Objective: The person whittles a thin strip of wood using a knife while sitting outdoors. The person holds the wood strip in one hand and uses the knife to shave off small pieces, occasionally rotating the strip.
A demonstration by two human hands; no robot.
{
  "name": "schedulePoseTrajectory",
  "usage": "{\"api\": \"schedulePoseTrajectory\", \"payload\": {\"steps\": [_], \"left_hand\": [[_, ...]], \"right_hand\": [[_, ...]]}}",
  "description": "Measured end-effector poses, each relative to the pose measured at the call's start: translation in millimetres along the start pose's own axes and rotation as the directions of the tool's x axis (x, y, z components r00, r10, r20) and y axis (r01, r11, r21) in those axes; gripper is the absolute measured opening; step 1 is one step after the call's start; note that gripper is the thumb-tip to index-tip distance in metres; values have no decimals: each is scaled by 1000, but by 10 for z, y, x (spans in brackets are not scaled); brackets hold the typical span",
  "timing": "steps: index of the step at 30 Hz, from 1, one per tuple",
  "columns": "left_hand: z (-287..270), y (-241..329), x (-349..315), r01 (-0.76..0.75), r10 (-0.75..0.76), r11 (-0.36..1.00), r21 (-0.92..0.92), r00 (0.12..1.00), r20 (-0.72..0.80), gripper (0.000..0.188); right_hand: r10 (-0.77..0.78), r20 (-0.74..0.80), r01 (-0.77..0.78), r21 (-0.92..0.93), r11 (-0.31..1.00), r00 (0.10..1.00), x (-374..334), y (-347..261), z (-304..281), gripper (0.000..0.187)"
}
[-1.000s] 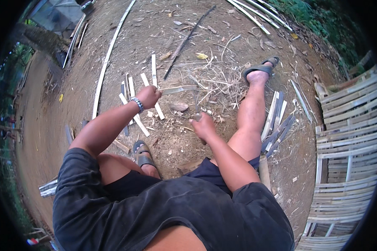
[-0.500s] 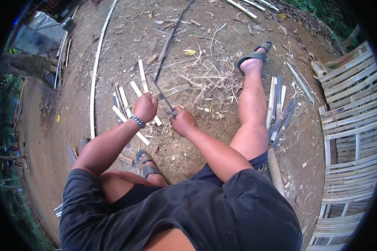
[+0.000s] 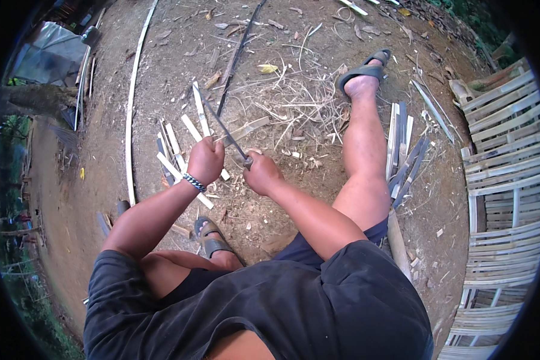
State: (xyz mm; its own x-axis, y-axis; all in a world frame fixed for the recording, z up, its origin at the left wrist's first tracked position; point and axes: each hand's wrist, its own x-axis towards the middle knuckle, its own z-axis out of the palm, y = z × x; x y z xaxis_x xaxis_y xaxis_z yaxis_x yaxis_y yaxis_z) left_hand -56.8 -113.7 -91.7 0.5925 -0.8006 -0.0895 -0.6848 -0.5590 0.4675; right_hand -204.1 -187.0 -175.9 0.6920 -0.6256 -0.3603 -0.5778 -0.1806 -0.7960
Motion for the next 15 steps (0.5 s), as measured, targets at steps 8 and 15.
{"api": "schedulePoseTrajectory", "payload": {"steps": [8,15], "left_hand": [[-29,68,20,13,-14,999,40,1000,16,30],[-29,161,10,20,-21,1000,21,999,41,28]], "right_hand": [[31,115,-34,18,999,993,-54,-133,-228,30],[-19,20,20,-23,1000,1000,-58,10,-182,33]]}}
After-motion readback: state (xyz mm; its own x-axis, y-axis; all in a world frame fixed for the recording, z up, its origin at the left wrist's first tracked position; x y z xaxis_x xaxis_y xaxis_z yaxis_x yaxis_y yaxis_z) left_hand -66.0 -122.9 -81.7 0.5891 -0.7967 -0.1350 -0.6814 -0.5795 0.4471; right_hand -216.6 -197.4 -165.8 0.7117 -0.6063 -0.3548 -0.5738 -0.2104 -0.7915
